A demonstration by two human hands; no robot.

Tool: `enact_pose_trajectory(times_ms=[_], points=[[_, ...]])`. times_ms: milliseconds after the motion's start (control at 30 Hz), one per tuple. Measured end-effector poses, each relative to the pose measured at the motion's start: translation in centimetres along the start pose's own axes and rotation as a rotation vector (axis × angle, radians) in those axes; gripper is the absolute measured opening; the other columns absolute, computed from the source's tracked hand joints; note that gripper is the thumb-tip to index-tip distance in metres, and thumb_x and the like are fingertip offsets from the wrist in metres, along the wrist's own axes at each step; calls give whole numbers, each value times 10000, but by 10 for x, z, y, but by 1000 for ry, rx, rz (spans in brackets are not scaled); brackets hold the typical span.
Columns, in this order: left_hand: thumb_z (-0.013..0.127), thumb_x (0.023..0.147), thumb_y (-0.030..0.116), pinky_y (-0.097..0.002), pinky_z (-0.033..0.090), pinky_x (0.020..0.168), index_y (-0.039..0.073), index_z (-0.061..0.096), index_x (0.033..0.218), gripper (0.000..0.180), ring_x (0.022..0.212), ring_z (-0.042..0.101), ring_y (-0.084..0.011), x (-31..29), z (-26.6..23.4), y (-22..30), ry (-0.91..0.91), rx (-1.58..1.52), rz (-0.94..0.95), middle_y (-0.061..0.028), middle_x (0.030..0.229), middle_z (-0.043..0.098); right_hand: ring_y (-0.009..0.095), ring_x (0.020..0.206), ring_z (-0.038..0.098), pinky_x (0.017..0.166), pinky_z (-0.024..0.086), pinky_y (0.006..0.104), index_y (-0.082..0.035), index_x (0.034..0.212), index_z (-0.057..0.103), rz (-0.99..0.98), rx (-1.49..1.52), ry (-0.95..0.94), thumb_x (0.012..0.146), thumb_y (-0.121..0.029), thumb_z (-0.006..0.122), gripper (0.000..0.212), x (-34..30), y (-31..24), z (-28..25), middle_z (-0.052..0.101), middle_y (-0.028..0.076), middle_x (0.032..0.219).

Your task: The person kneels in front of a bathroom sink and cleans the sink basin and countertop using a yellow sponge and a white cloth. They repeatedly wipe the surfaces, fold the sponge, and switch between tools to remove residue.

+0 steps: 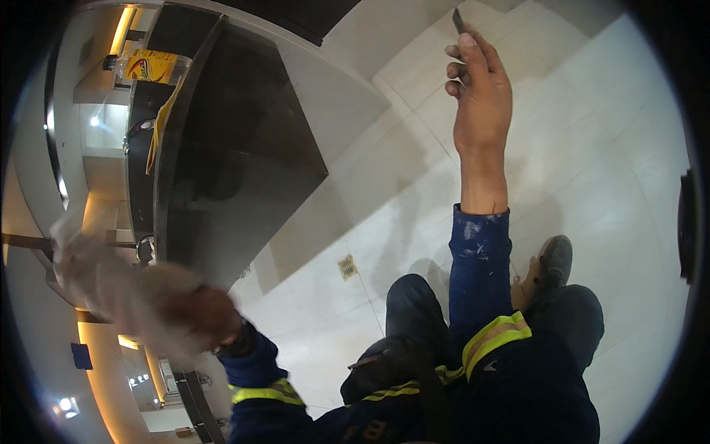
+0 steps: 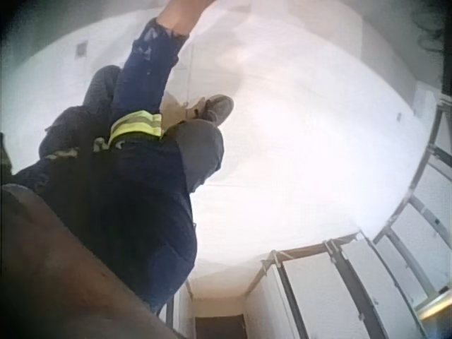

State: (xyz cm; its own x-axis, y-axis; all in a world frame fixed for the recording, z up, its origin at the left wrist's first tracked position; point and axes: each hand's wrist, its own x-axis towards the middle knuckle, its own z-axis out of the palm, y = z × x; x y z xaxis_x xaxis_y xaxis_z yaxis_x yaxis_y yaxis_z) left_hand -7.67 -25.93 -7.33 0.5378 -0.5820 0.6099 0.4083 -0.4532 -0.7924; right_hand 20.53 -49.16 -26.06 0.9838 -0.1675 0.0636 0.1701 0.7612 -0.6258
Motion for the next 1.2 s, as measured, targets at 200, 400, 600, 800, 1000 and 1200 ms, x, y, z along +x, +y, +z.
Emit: enact_pose_trajectory(times_ms=[200,400,600,800,1000,1200], points=[[754,711,125,-508,325,1133,99,564,1346,663,1378,440,-345,86,14,92,-676,-519,299,-135,1444,508,51,731,493,612,394,192,-1,1245,645,8,37,42,939,-308,692,436,-18,-14,-18,615,3,902],[800,659,135,-504,360,1109,16,548,1294,694,1340,451,-384,113,26,97,-748,-521,263,-177,1358,537,48,725,496,607,395,191,-3,1254,639,-26,58,75,941,-300,691,434,-11,-9,-31,622,10,901],[822,669,320,-494,455,921,66,596,962,449,1074,581,-310,86,46,143,-791,-672,521,-108,1010,581,46,725,504,601,401,198,-10,1249,641,68,189,66,951,-284,687,408,-21,2,-12,623,11,894],[827,640,139,-448,419,1067,74,499,1411,840,1301,524,-316,55,59,75,-688,-814,413,-138,1444,522,54,725,513,601,394,198,-9,1244,639,55,183,58,955,-295,677,409,-13,-3,-21,621,16,900],[838,612,235,-474,362,1094,112,376,1534,1039,1416,408,-337,52,40,43,-505,-483,335,-143,1596,348,65,739,523,602,391,206,-16,1224,639,40,167,83,971,-301,647,381,-11,-12,-16,622,25,914],[818,678,295,-542,290,1164,148,368,1542,985,1470,311,-369,-49,37,85,-708,-680,238,-124,1618,305,65,741,525,616,391,208,-17,1234,630,72,157,10,978,-301,635,382,-23,-18,-3,621,34,931]])
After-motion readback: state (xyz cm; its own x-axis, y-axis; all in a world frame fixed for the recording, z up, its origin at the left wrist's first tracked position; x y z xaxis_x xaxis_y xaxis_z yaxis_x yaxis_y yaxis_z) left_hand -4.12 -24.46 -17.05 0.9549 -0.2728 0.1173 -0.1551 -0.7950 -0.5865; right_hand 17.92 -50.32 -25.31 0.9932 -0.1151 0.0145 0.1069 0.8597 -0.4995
